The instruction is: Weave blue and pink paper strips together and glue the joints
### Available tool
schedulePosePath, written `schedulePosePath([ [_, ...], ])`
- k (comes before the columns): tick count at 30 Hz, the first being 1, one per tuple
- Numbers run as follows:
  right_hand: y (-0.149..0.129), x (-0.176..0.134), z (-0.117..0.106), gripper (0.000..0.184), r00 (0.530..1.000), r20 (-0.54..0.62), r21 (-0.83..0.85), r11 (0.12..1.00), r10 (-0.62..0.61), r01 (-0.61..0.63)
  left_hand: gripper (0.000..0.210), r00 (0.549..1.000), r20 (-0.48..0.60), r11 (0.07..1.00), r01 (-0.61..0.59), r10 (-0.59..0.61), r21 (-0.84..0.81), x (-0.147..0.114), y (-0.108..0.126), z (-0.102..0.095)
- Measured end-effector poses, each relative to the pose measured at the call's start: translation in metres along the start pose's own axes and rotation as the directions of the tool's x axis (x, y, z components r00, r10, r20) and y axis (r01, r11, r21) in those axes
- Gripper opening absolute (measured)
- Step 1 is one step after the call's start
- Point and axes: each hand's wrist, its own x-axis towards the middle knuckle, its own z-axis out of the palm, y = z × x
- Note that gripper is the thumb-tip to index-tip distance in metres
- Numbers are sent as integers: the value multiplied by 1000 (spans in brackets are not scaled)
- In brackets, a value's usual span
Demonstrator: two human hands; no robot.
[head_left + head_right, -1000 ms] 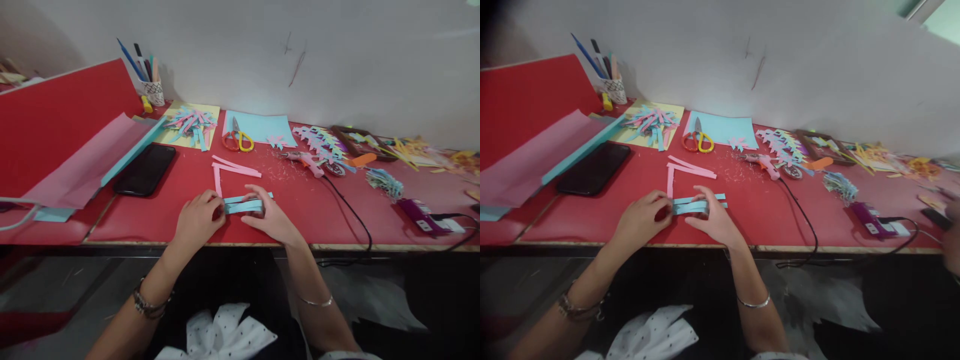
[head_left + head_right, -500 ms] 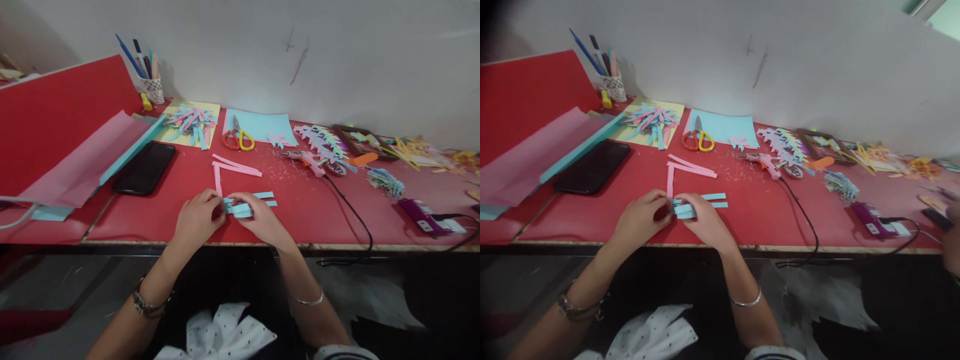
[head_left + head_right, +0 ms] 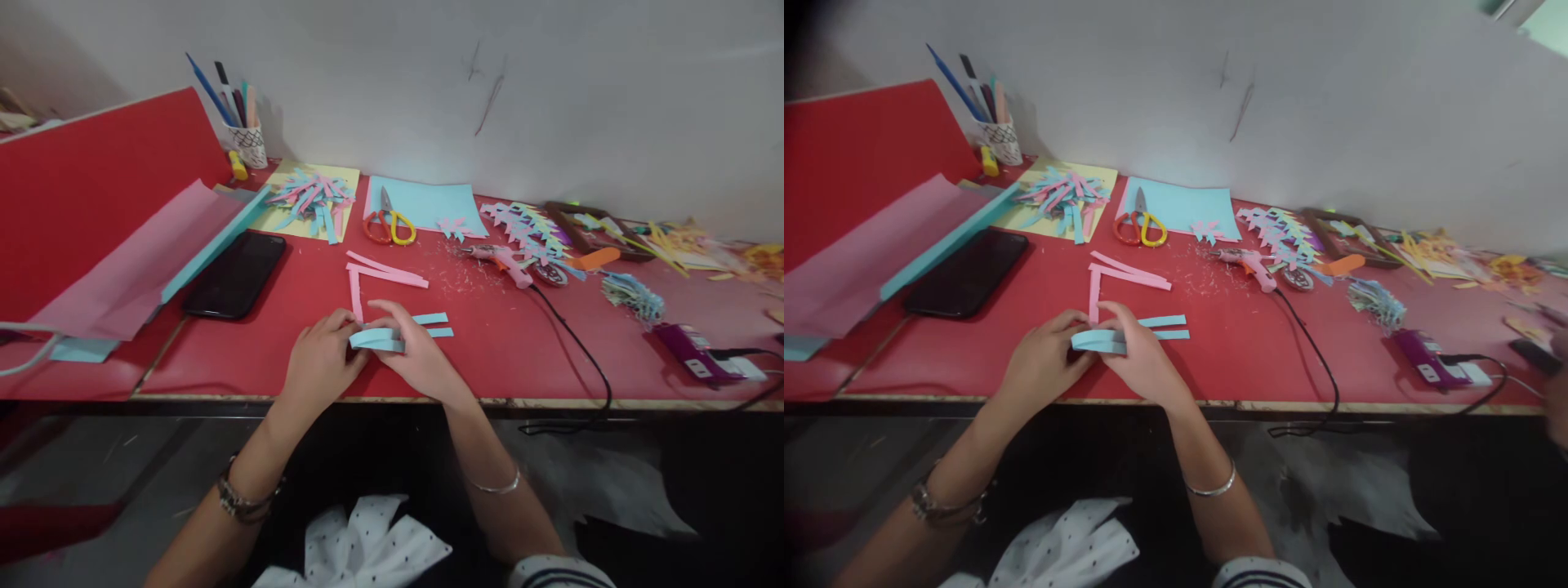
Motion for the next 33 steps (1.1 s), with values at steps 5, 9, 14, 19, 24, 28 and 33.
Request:
schedulePosePath([
  [5, 1, -6, -13, 45, 995, -97, -107, 994, -14, 3, 24, 1000, -22, 1000, 4, -3, 10, 0, -1, 4],
  [9, 4, -18, -29, 33, 972, -232, -490, 867, -35, -86, 26, 1000, -31, 1000, 0, 1, 28, -1, -1, 4],
  [14, 10, -27, -40, 21, 962, -271, -724, 665, -30, -183, 36, 998, -55, 999, 5, -3, 51, -1, 2, 1],
  [19, 11, -23, -41, 13, 969, -249, -705, 686, -6, -177, 38, 1000, -19, 999, 20, -19, 46, 0, 2, 0],
  [24, 12, -21, -43, 12, 971, -236, -725, 671, -28, -157, 34, 1000, -26, 1000, 9, -8, 16, 0, 1, 0],
  [28, 13, -20, -44, 19, 973, -224, -765, 628, -52, -142, 33, 1000, -25, 999, 3, -2, 33, 0, 2, 0],
  [33, 11, -18, -43, 23, 977, -180, -849, 519, -110, -98, 31, 1000, -28, 1000, -10, 11, 29, -1, 1, 0],
])
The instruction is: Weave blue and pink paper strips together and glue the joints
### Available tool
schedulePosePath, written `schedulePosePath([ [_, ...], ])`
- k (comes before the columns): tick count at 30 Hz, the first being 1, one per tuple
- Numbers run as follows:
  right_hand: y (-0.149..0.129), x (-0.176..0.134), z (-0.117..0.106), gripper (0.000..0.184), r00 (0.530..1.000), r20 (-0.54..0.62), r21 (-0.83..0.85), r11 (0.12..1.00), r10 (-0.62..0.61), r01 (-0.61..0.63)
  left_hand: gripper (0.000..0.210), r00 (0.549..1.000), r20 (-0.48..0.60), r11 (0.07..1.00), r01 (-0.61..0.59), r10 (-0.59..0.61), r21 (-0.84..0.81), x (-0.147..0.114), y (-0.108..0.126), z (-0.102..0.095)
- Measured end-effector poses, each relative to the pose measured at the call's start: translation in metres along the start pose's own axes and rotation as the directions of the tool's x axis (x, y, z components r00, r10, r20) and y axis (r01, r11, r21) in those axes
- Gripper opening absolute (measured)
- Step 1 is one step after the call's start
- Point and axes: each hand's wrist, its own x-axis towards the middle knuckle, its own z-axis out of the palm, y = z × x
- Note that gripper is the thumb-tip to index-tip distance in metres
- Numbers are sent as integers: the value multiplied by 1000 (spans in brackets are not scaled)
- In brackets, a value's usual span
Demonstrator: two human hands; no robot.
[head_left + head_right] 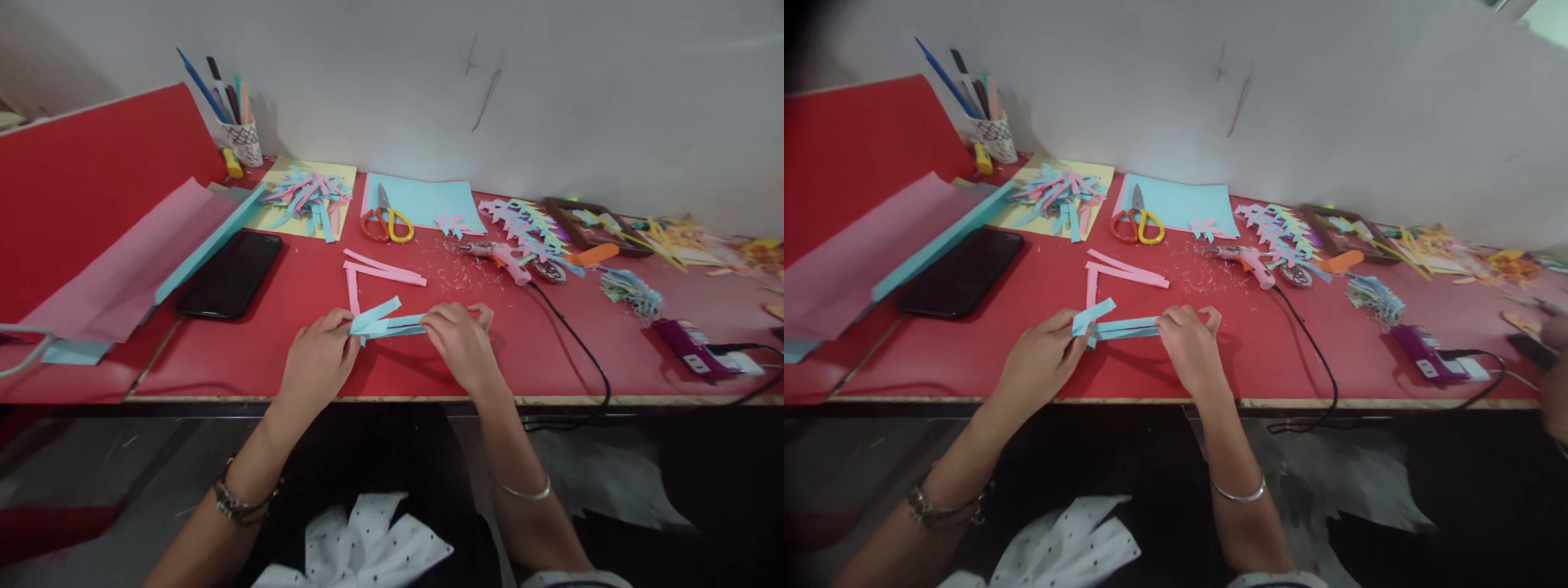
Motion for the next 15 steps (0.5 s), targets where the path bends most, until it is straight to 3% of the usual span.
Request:
schedulePosePath([
  [4, -3, 1, -3, 18, 994, -105, -5, 1000, -3, 3, 33, 1000, 4, 1000, 16, -16, 1, 0, 0, 1],
  [7, -9, 3, -2, 7, 972, -193, 112, 987, 132, -112, 37, 999, 12, 999, 42, -42, 2, 1, 0, 1],
  [12, -26, 4, 10, 16, 922, -99, 441, 847, 375, -297, 38, 1000, -5, 1000, 28, -28, 13, 1, 0, 1],
  [15, -36, 5, 15, 17, 928, -22, 634, 722, 373, -276, 38, 1000, -4, 1000, 27, -27, 2, 1, 0, 1],
])
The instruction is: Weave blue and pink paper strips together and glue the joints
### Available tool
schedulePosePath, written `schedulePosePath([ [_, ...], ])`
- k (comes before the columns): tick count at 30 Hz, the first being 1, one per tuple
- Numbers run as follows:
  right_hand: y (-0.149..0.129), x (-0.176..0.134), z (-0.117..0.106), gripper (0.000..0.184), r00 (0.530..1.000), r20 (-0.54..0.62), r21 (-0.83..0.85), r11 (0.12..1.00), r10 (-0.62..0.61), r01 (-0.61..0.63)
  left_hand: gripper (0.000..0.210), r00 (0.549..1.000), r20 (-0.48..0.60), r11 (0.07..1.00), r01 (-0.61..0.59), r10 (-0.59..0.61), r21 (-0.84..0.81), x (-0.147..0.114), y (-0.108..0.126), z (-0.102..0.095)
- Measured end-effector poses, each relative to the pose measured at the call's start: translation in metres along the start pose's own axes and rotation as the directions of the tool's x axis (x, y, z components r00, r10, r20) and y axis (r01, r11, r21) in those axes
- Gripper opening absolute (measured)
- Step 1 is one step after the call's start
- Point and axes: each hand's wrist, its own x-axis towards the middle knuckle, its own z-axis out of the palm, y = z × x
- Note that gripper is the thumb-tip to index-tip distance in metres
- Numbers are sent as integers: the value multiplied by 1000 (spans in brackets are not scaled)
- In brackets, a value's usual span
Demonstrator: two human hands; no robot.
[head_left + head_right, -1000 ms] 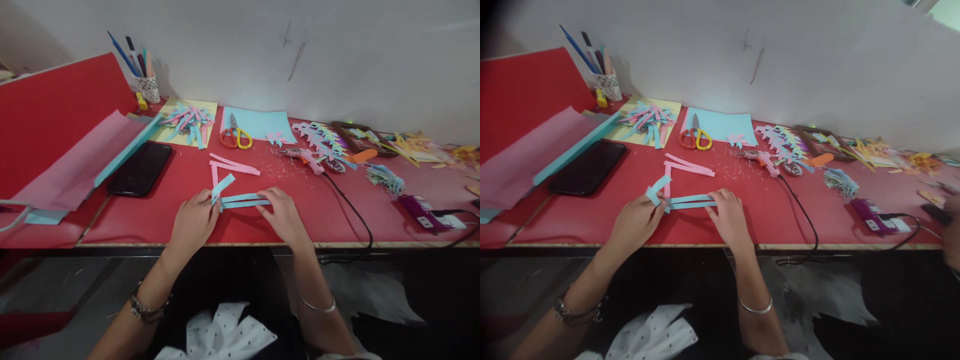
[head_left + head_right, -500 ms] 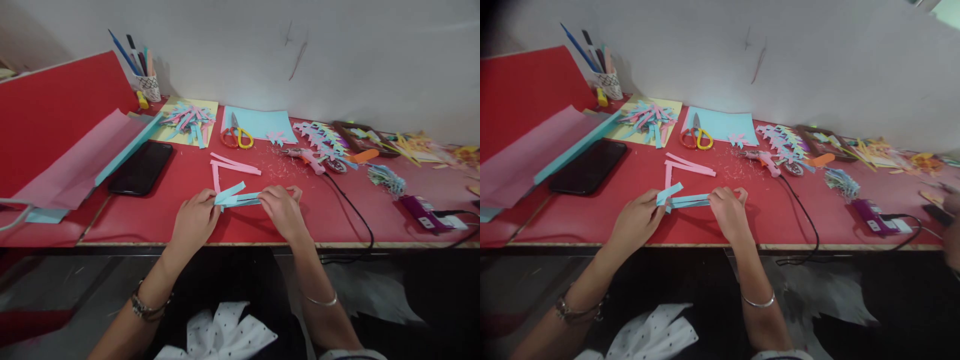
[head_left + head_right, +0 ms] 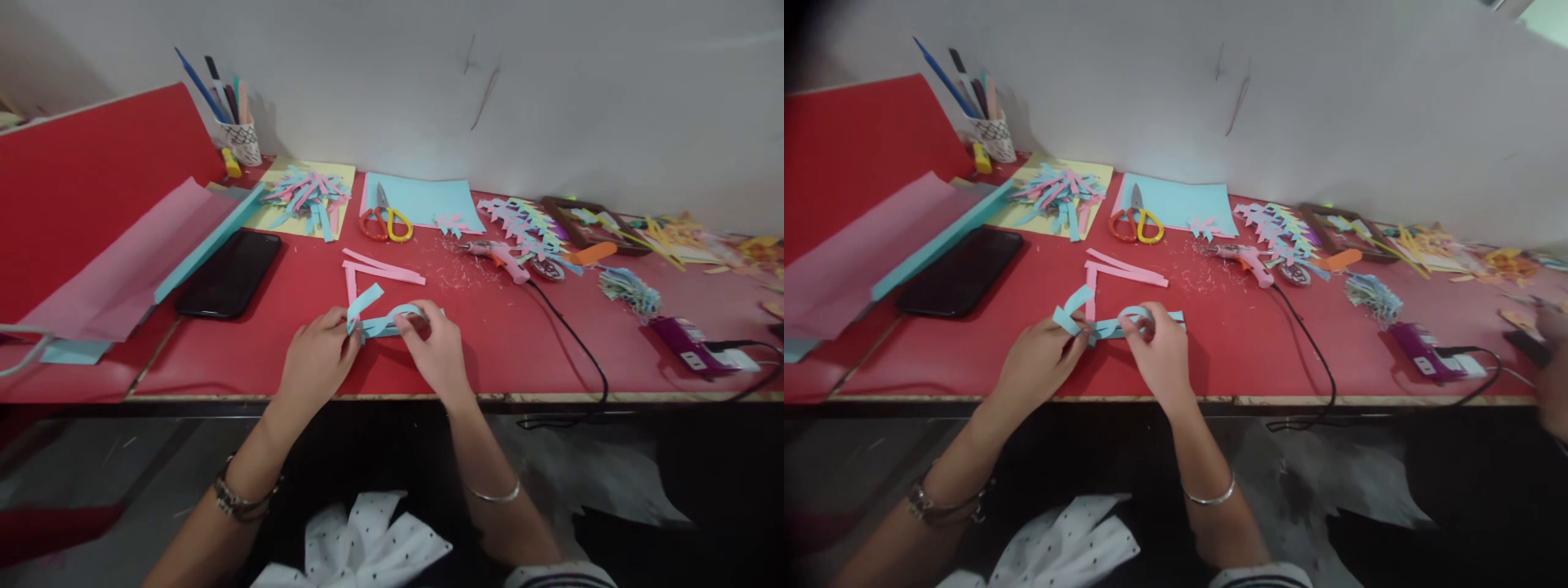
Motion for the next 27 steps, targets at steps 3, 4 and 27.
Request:
schedulePosePath([
  [3, -5, 0, 7, 15, 982, 176, 189, 981, -70, 36, 38, 1000, 4, 1000, 2, -2, -4, 1, 0, 0],
  [4, -6, 1, 9, 15, 972, 220, 223, 974, -85, 35, 37, 1000, 12, 1000, 1, -1, -3, 1, 0, 0],
  [27, -18, 10, 19, 38, 919, 358, 394, 919, -168, 14, 29, 998, -19, 998, 53, -53, 16, 0, 3, -3],
])
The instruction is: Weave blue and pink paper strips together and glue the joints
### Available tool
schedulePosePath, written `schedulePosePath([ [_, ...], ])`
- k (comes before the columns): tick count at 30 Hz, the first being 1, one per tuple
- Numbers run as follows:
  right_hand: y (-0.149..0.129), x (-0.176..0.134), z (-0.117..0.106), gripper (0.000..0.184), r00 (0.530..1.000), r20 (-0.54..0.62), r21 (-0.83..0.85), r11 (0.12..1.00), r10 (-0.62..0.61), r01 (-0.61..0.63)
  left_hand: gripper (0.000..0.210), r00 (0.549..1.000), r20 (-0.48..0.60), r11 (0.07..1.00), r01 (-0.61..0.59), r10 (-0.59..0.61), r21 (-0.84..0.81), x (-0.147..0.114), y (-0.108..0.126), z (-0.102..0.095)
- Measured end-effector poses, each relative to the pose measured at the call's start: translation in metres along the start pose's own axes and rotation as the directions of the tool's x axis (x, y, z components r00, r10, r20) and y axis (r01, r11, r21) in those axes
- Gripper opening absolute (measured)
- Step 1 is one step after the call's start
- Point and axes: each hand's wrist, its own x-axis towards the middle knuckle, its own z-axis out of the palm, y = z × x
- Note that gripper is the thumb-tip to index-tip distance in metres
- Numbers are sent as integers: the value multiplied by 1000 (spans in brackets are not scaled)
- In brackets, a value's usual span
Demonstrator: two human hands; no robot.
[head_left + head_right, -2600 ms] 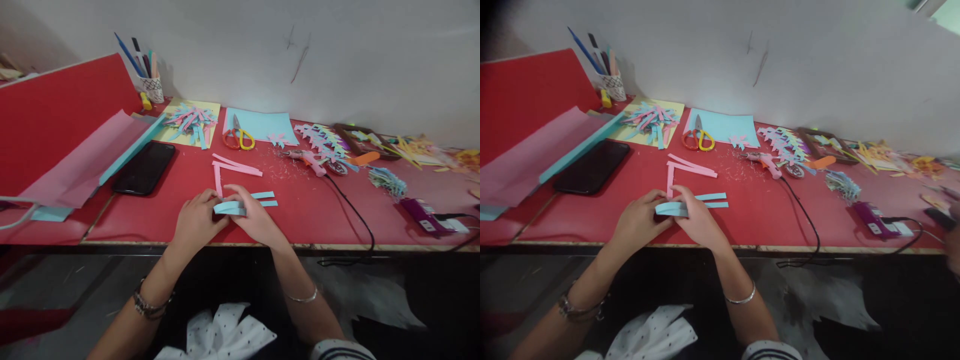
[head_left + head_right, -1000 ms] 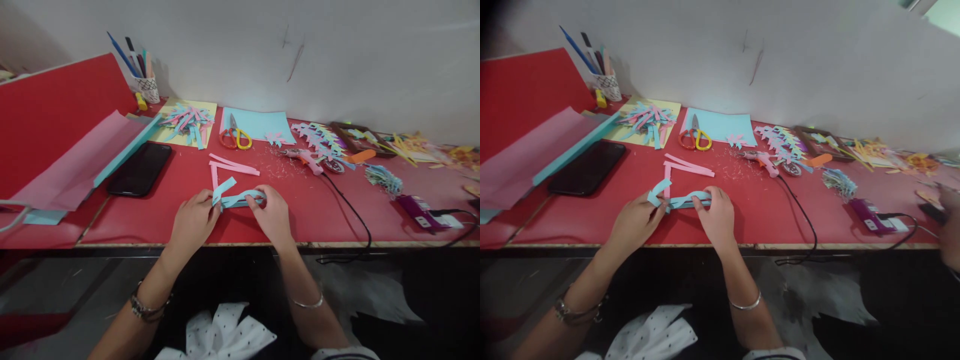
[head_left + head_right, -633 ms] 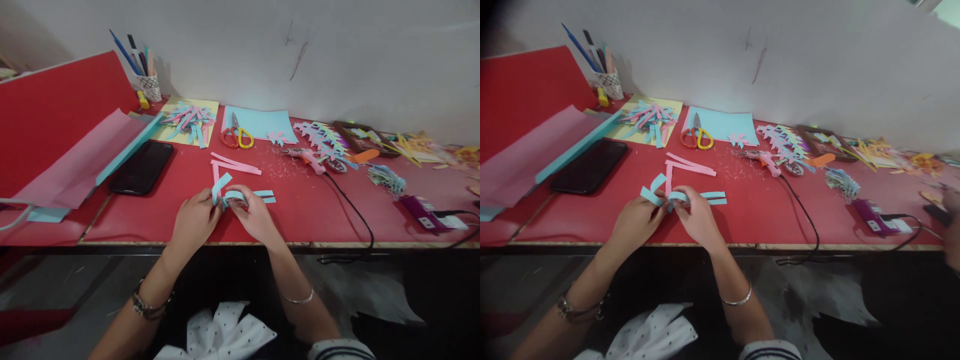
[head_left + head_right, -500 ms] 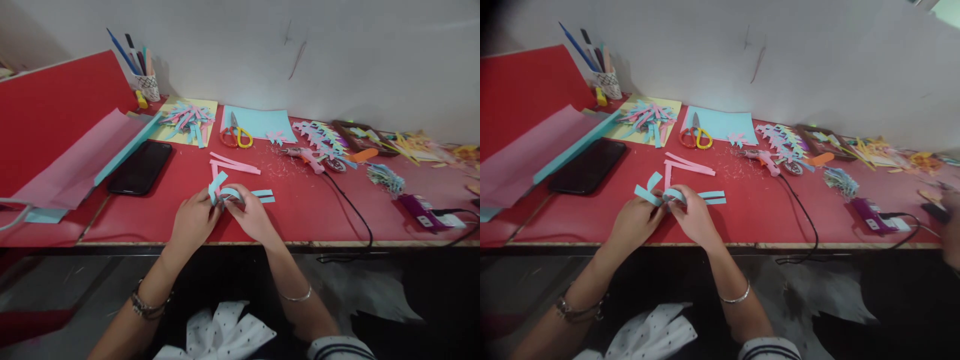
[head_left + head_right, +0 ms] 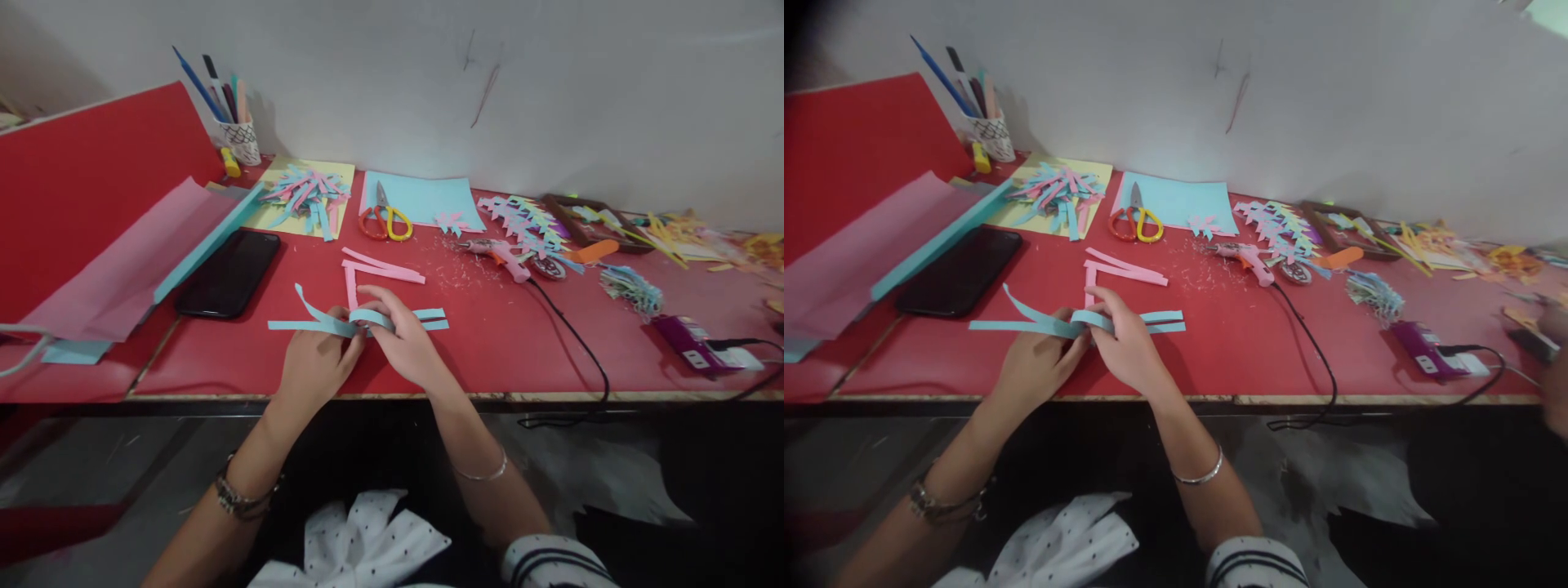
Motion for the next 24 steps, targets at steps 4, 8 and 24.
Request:
schedulePosePath([
  [4, -2, 0, -8, 46, 996, 56, -120, 990, -65, 72, 31, 999, 34, 999, 24, -24, 27, 1, 0, 0],
  [8, 4, -4, -25, 42, 993, -5, -485, 869, -120, 103, 31, 999, 43, 999, 28, -30, 25, 2, 1, -2],
  [24, 1, -7, -37, 15, 986, -166, -873, 469, -32, -132, 34, 994, 94, 998, 57, -55, -19, 4, 3, -5],
])
